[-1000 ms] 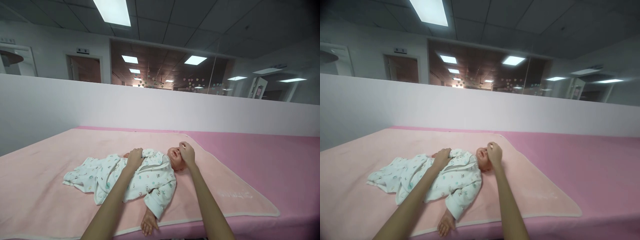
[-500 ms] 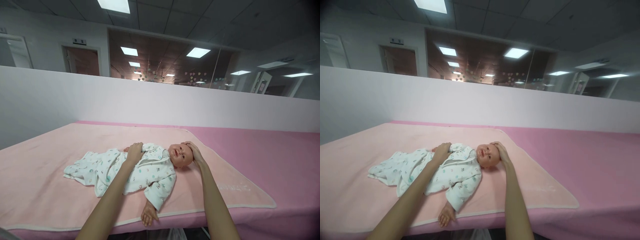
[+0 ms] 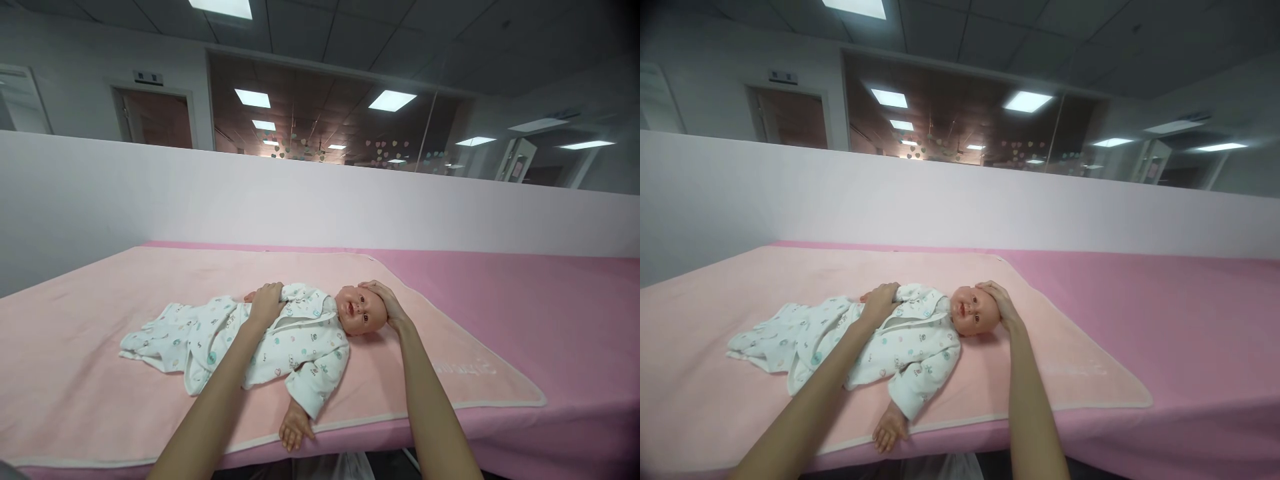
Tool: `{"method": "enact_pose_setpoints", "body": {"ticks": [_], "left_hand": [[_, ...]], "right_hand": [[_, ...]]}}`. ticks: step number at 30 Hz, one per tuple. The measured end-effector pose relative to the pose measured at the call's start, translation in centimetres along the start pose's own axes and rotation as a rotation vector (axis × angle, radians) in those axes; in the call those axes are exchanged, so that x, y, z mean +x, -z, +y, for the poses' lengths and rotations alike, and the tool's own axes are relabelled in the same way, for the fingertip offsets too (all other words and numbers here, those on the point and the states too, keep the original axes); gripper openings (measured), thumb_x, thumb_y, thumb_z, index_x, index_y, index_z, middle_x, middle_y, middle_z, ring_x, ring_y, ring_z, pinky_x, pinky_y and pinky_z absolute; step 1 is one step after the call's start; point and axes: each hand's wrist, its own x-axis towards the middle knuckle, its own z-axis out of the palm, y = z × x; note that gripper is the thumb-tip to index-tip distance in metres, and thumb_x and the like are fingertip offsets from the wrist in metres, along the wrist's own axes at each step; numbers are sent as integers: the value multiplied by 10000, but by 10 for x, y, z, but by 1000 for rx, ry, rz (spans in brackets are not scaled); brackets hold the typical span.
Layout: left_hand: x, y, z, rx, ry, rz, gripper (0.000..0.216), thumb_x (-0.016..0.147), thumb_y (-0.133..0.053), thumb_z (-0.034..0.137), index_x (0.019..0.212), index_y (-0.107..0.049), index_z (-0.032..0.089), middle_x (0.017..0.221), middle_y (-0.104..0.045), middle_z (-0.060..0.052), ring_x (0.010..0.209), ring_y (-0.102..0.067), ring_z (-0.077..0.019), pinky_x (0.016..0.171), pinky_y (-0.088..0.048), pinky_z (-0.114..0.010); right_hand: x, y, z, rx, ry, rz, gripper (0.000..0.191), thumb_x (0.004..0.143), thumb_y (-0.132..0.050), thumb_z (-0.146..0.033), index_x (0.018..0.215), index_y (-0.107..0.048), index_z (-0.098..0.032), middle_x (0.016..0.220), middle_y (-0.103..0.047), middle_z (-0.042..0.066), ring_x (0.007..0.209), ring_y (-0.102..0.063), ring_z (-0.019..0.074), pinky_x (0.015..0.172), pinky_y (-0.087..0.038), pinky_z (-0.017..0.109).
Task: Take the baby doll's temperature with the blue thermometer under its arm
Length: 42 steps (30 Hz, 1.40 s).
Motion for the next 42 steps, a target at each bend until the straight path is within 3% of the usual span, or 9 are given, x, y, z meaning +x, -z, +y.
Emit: {"method": "enact_pose_setpoints", "body": {"ticks": [3, 7, 12, 17, 25, 31, 36, 42], "left_hand": [[0, 1, 0, 0, 8, -14, 214, 724, -505, 233, 929, -486, 177, 937, -580, -58, 903, -484, -209, 744, -358, -291], [1, 0, 0, 1, 8, -18, 204, 723, -508, 236, 917, -488, 177, 936, -580, -54, 908, -482, -211, 752, -358, -296], [0, -2, -1, 2, 1, 0, 215, 721, -511, 233, 927, -481, 179, 923, -579, -52, 895, -482, -207, 745, -358, -298], [0, -1, -1, -10, 5, -7, 217, 717, -521, 224, 926, -479, 183, 934, -576, -45, 903, -481, -200, 753, -359, -292], [0, -1, -1, -4, 0, 7, 214, 715, -516, 221, 922, -482, 177, 926, -577, -46, 901, -479, -206, 757, -361, -302], [-2, 0, -1, -26, 3, 12, 225, 701, -516, 214, 922, -487, 181, 926, -580, -40, 905, -479, -203, 762, -363, -298], [-2, 0, -1, -32, 1, 14, 220, 705, -516, 217, 920, -489, 177, 931, -580, -47, 904, -481, -203, 763, -367, -296], [-2, 0, -1, -30, 6, 4, 229, 714, -520, 225, 936, -487, 177, 944, -576, -47, 920, -476, -202, 781, -366, -299]], "right_hand": [[-3, -1, -2, 19, -14, -4, 271, 665, -569, -340, 873, -597, -169, 1112, -550, 57, 1025, -504, 174, 903, -377, 289], [-4, -1, 0, 82, -53, 19, 408, 692, -547, -368, 1095, -509, -313, 1277, -424, -15, 1117, -446, 170, 927, -377, 311], [-2, 2, 2, 5, -57, -53, 275, 679, -536, -365, 881, -647, -216, 1086, -583, 22, 1060, -485, 217, 957, -347, 332], [-3, 1, 0, -17, -32, -46, 237, 671, -533, -349, 805, -656, -196, 1001, -617, 28, 1007, -512, 229, 929, -364, 345], [0, 1, 4, 40, -55, 44, 412, 668, -571, -354, 1077, -538, -324, 1212, -493, -42, 1149, -413, 182, 989, -317, 318], [-2, 0, 4, 9, -66, -28, 258, 676, -519, -354, 846, -652, -212, 1081, -586, 14, 1061, -487, 221, 954, -353, 334], [-1, 0, 6, 13, -39, -20, 242, 682, -508, -338, 829, -647, -206, 1049, -597, 21, 1056, -488, 222, 951, -357, 339], [3, 2, 10, 85, -96, 66, 413, 675, -559, -369, 1084, -529, -327, 1197, -502, -33, 1142, -425, 192, 978, -341, 331]]}}
